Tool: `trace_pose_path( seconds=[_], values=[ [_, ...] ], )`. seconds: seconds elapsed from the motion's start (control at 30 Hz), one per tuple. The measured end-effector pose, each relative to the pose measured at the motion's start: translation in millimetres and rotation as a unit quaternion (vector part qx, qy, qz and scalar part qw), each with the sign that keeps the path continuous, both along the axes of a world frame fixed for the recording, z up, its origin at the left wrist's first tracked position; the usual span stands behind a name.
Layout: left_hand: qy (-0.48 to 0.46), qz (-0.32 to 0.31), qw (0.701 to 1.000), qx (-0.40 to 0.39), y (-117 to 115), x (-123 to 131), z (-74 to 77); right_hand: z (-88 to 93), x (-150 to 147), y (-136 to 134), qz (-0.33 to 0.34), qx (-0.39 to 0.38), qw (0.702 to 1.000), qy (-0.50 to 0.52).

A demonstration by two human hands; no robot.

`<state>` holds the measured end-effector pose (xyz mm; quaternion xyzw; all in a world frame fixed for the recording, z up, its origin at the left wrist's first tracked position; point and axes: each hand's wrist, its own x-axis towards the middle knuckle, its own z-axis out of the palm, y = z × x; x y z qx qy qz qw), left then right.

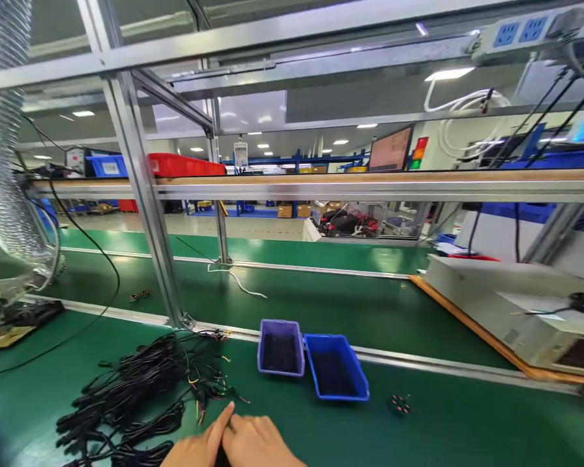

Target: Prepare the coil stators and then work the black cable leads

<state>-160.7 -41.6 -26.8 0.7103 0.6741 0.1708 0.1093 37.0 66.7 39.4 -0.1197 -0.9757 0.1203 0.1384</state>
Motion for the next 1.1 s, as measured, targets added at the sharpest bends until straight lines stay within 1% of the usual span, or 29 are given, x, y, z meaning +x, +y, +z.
trace_pose_path(
  seconds=[0.07,0.1,0.13,0.17,0.23,0.33,0.43,0.5,0.57,0.63,0.7,0.77,0.83,0.87,0.9,0.97,1.03,1.1],
  values=[
    [-0.083,0.029,0.996,-0.029,16.6,16.1,2.5,20.4,12.8,20.9,-0.034,-0.015,0.999,-0.001],
    [-0.141,0.036,0.989,-0.024,21.1,21.3,6.0,30.3,19.5,33.3,-0.112,-0.035,0.993,0.000],
    [-0.210,0.046,0.977,-0.009,23.5,25.0,10.6,38.4,25.4,45.9,-0.239,-0.027,0.971,0.001],
    [-0.287,0.063,0.956,0.005,24.8,27.7,15.8,43.8,29.9,58.0,-0.312,-0.013,0.950,0.004],
    [-0.421,0.095,0.902,0.011,26.2,32.2,26.7,45.3,34.3,77.6,-0.402,0.000,0.916,-0.001],
    [-0.542,0.113,0.831,-0.045,32.6,41.9,38.9,30.7,37.5,90.1,-0.451,-0.001,0.892,-0.019],
    [-0.610,0.094,0.782,-0.088,43.8,54.8,43.3,15.2,54.9,85.7,-0.466,0.004,0.884,-0.024],
    [-0.639,0.076,0.760,-0.093,51.0,63.1,43.5,9.9,76.5,79.2,-0.471,0.012,0.882,-0.023],
    [-0.656,0.059,0.747,-0.097,56.7,69.9,43.1,6.8,100.9,72.4,-0.473,0.017,0.881,-0.023],
    [-0.662,0.039,0.740,-0.112,61.0,74.9,42.7,3.1,122.7,65.5,-0.473,0.021,0.881,-0.023],
    [-0.658,0.018,0.742,-0.130,64.3,78.3,42.3,-2.3,138.9,58.6,-0.471,0.024,0.882,-0.022],
    [-0.637,-0.003,0.760,-0.130,67.2,80.5,41.4,-8.4,149.0,52.1,-0.458,0.037,0.888,-0.008],
    [-0.614,-0.013,0.784,-0.091,69.5,82.5,39.8,-11.9,152.9,46.8,-0.438,0.071,0.896,0.024],
    [-0.609,-0.016,0.788,-0.083,70.4,83.7,38.9,-12.0,152.2,44.7,-0.432,0.095,0.896,0.042],
    [-0.611,-0.022,0.786,-0.093,71.1,85.2,38.0,-10.7,149.8,42.9,-0.427,0.118,0.895,0.053],
    [-0.627,-0.042,0.762,-0.154,72.0,88.5,36.4,-5.5,139.8,40.5,-0.406,0.135,0.903,0.033],
    [-0.643,-0.059,0.733,-0.214,72.2,91.5,35.5,-0.2,124.4,39.5,-0.362,0.115,0.925,-0.020],
    [-0.656,-0.059,0.718,-0.223,72.2,93.0,35.6,1.4,107.1,40.5,-0.328,0.092,0.938,-0.059]
  ],
)
